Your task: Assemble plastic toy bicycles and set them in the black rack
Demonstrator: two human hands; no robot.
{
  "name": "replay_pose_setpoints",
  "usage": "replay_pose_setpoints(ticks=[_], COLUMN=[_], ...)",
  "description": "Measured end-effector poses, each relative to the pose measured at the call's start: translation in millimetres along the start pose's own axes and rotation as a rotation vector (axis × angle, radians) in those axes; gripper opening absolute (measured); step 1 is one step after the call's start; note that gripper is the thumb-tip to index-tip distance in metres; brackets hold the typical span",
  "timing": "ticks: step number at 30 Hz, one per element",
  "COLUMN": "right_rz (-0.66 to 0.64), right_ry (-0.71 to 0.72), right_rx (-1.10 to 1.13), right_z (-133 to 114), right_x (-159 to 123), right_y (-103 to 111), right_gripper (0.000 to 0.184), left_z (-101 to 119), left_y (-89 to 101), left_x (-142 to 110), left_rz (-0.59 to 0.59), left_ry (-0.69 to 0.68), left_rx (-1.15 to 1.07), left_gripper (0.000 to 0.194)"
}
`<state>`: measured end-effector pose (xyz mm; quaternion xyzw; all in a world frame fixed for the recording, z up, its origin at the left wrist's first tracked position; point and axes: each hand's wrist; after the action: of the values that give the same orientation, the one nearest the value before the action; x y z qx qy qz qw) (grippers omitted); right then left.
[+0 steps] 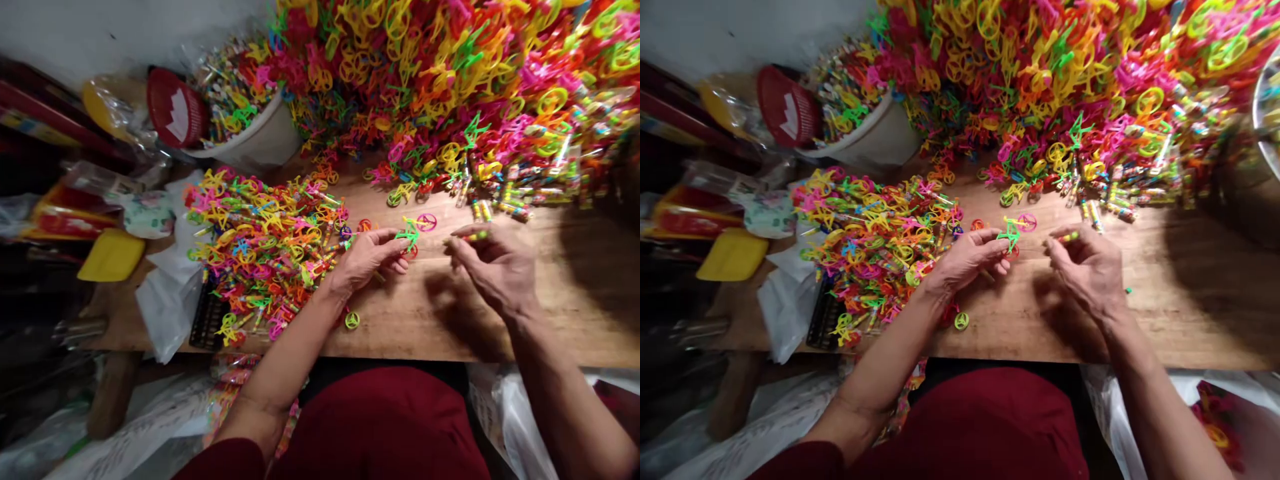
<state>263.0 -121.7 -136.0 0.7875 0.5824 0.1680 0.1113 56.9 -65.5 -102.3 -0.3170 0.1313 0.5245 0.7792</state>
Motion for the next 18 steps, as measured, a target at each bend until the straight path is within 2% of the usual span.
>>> replay_pose_setpoints(ticks=[2,5,10,13,15,18], right_rz=[-0.039,-0.026,0.011,0.068,0.104,0.157], right_ry=[-0.089,-0.147,-0.153,-0.108,-0.074,-0.06], right_rx=[0.242,0.408,0.44,0.388,0.355,0.288], right_z=[-8.0,-10.3,-1.2,3.2,5.4,7.5], right_x=[-18.1,-33.4,-47.0,-54.3,-58.0,-62.1], right_y=[-11.3,-25.7,-32.6,-32.3,-32.1,-32.7], right_gripper=[0.022,0.025,0.02,0.018,0.018,0.02], left_z=[-2.5,-9.7,-19.5,-21.2,-21.9,-24.2], left_y=[-1.0,-1.7,-5.1,-10.6,-15.6,-24.2], left_x=[-5.0,-10.0,-15.5,-15.7,-14.2,-11.4], left_rz=[-0.072,-0.153,-0.199,-0.232,-0.204,-0.069], left_ry=[0.06,0.107,0.154,0.181,0.175,0.134], left_rx=[-0.11,-0.207,-0.286,-0.283,-0.294,-0.372], left_gripper=[0.023,0.02,0.027,0.02,0.015,0.012])
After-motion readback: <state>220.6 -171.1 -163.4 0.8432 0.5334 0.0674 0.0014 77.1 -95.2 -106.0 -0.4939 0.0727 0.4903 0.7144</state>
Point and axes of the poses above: each hand's wrist, its own x-axis towards the middle knuckle, its own y-axis out of the back of the hand, z = x × y, and after that the axes turned 9 degrees about -x, right-handed
